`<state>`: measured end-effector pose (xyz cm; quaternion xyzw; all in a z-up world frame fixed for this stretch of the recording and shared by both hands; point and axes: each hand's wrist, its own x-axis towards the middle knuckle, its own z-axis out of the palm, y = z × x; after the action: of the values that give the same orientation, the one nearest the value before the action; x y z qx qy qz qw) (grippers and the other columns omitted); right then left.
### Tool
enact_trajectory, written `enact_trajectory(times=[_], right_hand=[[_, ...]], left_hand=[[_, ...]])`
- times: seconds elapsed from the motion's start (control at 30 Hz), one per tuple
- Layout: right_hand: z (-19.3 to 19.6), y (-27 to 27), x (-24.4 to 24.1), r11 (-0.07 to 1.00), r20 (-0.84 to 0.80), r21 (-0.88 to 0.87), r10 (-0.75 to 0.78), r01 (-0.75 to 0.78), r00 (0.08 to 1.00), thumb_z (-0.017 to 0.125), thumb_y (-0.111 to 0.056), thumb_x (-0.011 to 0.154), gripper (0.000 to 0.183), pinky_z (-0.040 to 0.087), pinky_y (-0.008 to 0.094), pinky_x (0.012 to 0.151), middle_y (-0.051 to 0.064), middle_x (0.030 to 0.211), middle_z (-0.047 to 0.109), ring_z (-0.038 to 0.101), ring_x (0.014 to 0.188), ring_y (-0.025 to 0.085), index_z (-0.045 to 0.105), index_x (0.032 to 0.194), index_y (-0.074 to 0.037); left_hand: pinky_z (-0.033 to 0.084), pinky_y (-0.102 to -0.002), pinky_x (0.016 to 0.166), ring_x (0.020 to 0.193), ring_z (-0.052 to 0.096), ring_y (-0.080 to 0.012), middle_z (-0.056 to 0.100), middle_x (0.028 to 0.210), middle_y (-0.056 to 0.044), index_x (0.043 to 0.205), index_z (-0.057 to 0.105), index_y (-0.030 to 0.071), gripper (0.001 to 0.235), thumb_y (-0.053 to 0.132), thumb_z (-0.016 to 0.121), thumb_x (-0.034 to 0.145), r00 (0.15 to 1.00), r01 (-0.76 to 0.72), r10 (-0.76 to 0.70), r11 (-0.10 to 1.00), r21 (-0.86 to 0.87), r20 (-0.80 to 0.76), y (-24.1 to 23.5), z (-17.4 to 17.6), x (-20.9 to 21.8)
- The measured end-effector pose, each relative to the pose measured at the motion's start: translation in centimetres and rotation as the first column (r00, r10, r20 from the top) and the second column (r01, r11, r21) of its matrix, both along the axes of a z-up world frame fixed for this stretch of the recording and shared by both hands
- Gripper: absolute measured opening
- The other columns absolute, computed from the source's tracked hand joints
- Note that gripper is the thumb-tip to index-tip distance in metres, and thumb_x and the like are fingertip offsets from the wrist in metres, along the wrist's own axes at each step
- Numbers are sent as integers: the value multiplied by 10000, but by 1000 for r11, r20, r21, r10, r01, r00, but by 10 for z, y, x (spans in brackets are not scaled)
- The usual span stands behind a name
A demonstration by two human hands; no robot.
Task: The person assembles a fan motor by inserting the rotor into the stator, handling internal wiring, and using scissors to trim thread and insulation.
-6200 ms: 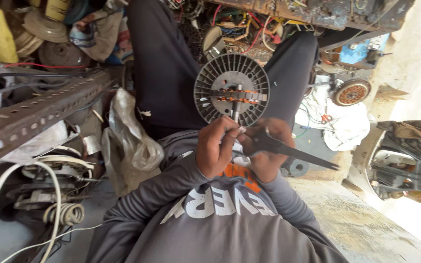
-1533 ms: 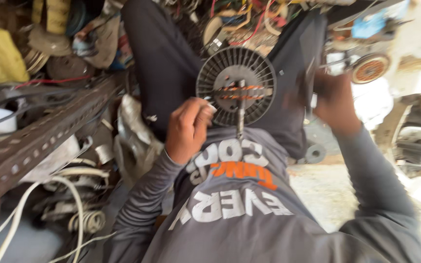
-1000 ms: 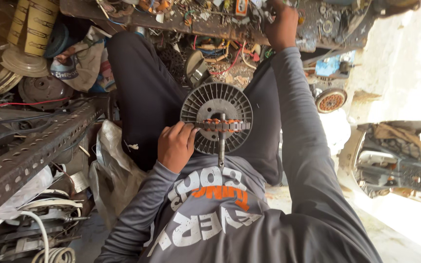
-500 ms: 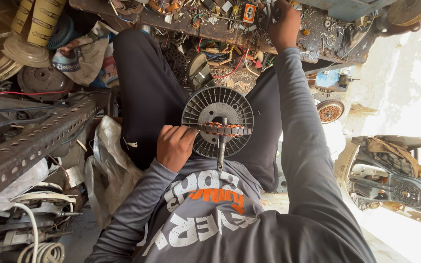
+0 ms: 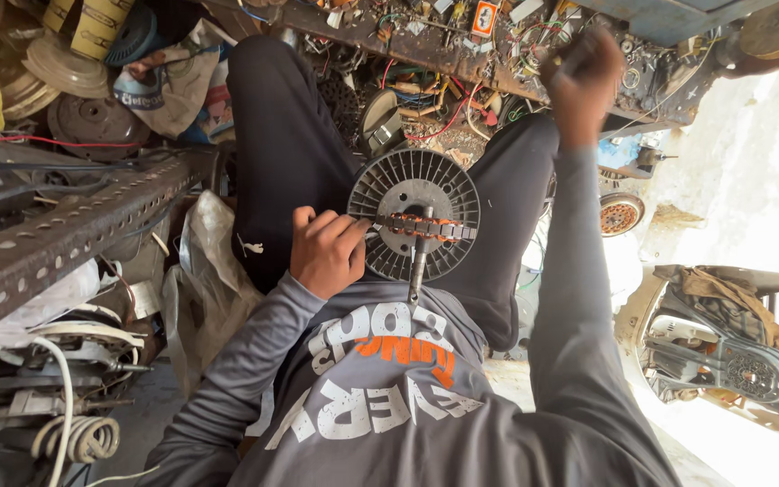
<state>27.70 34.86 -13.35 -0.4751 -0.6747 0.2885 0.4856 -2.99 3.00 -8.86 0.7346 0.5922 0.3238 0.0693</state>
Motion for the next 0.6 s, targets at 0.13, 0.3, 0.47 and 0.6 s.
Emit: enact_trajectory(times=[0.13, 0.3, 0.47, 0.6], right_hand=[[70, -116, 10, 982, -286, -156, -146, 105, 947, 603, -266, 1065, 247, 480, 290, 596, 32, 790, 575, 565, 674, 143, 543, 938, -62], [137, -258, -11, 955, 87, -190, 247, -227, 965, 682, -212, 896, 184, 522, 320, 771, 40, 870, 691, 643, 768, 159, 665, 945, -35], [167, -273, -34, 815, 115, -310, 544, -490, 831, 851, -64, 669, 231, 510, 268, 606, 24, 750, 696, 665, 654, 117, 677, 820, -55], [173, -266, -39, 699, -42, -412, 626, -584, 779, 848, -62, 679, 242, 522, 264, 614, 22, 760, 700, 657, 656, 107, 659, 829, -45]], left_hand=[[337, -428, 718, 609, 551, -214, 630, 696, -25, 896, 749, 43, 93, 90, 701, 833, 998, -21, 18, 998, 56, 56, 1, 22, 3], [437, -412, 703, 680, 639, -237, 664, 799, -55, 904, 677, 30, 251, 268, 758, 901, 896, 226, -263, 964, 142, 359, -10, 69, 36], [500, -404, 709, 797, 699, -289, 717, 900, -77, 983, 673, 25, 180, 193, 730, 958, 776, 505, -456, 863, 2, 435, -4, 98, 51], [506, -419, 698, 766, 678, -308, 683, 826, -97, 962, 675, 23, 145, 150, 734, 923, 756, 573, -495, 817, -67, 428, -7, 98, 45]])
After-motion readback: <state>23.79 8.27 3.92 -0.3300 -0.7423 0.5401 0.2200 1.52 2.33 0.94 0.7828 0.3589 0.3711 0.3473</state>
